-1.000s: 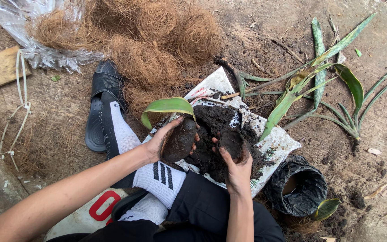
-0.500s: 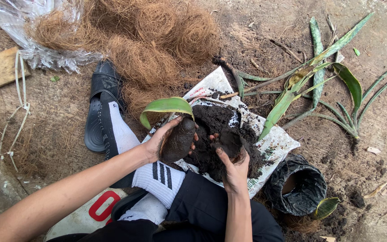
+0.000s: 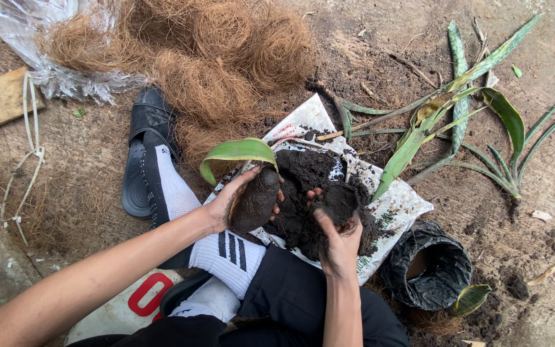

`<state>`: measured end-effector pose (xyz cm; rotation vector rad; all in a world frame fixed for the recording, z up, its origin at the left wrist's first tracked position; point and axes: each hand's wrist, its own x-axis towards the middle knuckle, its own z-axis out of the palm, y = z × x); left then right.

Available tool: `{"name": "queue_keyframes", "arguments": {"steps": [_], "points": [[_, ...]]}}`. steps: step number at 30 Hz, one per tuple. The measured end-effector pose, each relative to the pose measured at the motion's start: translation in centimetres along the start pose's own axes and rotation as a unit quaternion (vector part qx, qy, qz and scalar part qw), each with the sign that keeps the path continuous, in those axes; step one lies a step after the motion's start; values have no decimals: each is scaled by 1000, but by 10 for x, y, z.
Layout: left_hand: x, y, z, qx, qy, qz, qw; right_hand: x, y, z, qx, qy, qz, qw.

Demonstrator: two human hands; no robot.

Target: The person sits on the ground and packs soil around the root ball of a small plant by hand. They repeatedly add soil and press it firmly around the roots to secure the plant.

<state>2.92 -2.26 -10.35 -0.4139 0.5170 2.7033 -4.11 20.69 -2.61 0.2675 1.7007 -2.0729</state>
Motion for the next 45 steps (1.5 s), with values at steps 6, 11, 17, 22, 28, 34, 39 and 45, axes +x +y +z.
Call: {"name": "queue_keyframes", "arguments": {"steps": [6,11,17,22,28,34,39,45], "points": [[0,0,0,4,-1,3,1000,-1,-1,4,23,15,20,999],[-1,1,1,19,12,5,1000,-3,-4,6,32,-9,21,999],[-1,1,0,10,23,1,1000,-2,-5,5,-12,-20,-15,1000],[-1,-1,-2,-4,14,1,1000,-1,-5,9,-58,16,-6,998],[-1,0,-3,-20,8,-5,1000,-1,-7,14,-6,-29,4,1000],[-1,-1,-4,-13,17,-4,1000,2,-10,16,-5,-22,36,999],[-1,-1,-3,-40,13,-15,999,-6,-26,20,-60,-4,35,998],[1,5,-1,-36,-2,-5,999,-12,-65,-13,-110,40,-2,993]]}}
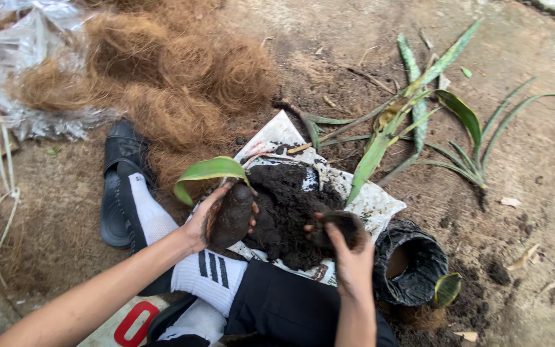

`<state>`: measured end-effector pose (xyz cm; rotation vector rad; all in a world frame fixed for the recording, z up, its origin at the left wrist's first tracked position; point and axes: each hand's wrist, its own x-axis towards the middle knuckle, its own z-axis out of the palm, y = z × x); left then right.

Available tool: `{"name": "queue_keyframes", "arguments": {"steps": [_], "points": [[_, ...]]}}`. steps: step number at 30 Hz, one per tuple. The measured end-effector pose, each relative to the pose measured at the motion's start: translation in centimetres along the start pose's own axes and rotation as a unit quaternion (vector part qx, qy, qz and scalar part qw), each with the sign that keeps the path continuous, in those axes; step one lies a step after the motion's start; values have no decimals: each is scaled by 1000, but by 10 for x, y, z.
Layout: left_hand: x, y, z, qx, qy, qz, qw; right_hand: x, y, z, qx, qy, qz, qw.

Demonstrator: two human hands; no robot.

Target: The person sits on the ground and packs soil around the root ball of a small plant by hand. They repeatedly add soil and press it firmly around the roots to secure the plant.

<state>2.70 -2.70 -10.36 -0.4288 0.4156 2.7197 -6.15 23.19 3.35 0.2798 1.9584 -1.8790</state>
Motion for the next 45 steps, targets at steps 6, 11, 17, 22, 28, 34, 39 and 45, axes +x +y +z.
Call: {"name": "queue_keyframes", "arguments": {"steps": [6,11,17,22,28,34,39,45], "points": [[-2,-1,-2,22,17,8,1000,-7,-29,-116,-91,125,-34,987],[-1,0,-2,24,28,7,999,2,-21,-188,-263,190,52,944],[-2,0,-1,20,12,12,1000,19,15,-226,-469,123,125,866],[-3,2,2,32,16,18,999,42,27,-222,-438,57,190,877],[-5,3,7,67,35,30,997,52,22,-205,-465,63,251,847],[-6,3,8,64,34,28,997,54,29,-201,-466,49,247,848],[-6,4,8,63,36,28,997,51,33,-211,-442,64,239,862],[-6,4,7,56,34,27,997,38,19,-227,-478,43,153,864]]}}
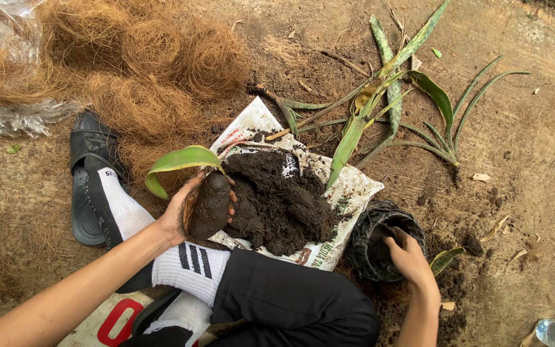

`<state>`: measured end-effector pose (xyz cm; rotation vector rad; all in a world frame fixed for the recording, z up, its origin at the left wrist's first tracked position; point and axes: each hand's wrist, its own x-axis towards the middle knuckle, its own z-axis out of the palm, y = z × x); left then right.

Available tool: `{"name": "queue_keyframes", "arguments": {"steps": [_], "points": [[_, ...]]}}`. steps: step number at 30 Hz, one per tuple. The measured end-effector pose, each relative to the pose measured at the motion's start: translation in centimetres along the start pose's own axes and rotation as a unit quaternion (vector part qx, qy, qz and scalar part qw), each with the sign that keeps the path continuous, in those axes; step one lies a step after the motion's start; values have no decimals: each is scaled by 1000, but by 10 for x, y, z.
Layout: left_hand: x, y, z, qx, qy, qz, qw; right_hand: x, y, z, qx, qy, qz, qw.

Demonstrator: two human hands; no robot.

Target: The person sits on the ground and packs soil around the root ball of a small plant by hand. They repeatedly add soil and press it firmly around the roots to secure the plant.

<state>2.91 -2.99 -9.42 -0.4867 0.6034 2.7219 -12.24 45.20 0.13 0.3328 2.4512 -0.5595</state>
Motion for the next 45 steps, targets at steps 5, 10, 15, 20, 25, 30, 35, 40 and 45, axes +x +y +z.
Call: {"name": "queue_keyframes", "arguments": {"steps": [5,10,15,20,25,30,35,40,45], "points": [[0,-1,-1,-2,4,-6,1000,-34,-24,-24,1,37,33,999],[-1,0,-1,4,12,-5,1000,-62,-48,-40,-24,86,21,996],[0,-1,0,3,7,-4,1000,-71,-53,-16,149,151,-200,956],[1,-1,1,2,8,-2,1000,-77,-93,21,132,247,-481,831],[1,-1,2,-2,12,-4,1000,-93,-138,50,143,321,-523,777],[2,0,4,-11,0,-10,1000,-79,-148,82,293,269,-498,770],[0,2,8,-4,-3,-2,1000,-69,-138,100,524,111,-226,814],[1,3,12,17,-7,-1,1000,-73,-147,100,636,20,-66,769],[0,2,17,-21,-68,10,997,-81,-159,128,669,17,-43,742]]}}
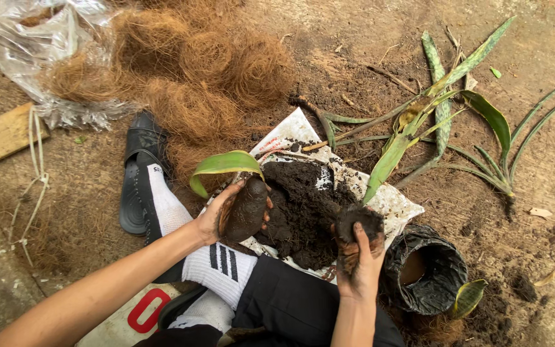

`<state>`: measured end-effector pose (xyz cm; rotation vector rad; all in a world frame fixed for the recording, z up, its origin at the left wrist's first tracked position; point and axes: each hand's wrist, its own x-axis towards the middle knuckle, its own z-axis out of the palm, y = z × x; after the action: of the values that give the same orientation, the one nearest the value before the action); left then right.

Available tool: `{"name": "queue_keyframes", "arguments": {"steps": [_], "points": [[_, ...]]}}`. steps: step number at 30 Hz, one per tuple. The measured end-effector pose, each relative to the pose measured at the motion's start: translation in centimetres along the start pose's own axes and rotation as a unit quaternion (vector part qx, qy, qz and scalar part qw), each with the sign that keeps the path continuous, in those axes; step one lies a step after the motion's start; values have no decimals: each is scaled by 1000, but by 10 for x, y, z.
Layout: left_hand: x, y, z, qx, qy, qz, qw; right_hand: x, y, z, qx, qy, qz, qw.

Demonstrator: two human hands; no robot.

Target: The person sits on the ground and packs soil around the root ball of a small plant by hand. They repeatedly add soil and press it firmly around the roots to secure the plant.

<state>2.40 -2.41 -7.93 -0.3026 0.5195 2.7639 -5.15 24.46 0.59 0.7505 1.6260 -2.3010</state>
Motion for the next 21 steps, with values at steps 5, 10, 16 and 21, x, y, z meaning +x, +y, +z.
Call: {"name": "queue_keyframes", "arguments": {"steps": [5,10,16,21], "points": [[-3,5,12,15,-50,21,998,-2,15,-5,7,-53,-19,998],[-6,12,28,73,-44,12,996,5,27,-7,-14,-52,-35,998],[-7,19,28,-215,-219,26,952,21,46,-28,-37,-57,-62,996],[-12,35,44,-174,-64,89,979,35,46,-26,-53,-81,-79,992]]}}
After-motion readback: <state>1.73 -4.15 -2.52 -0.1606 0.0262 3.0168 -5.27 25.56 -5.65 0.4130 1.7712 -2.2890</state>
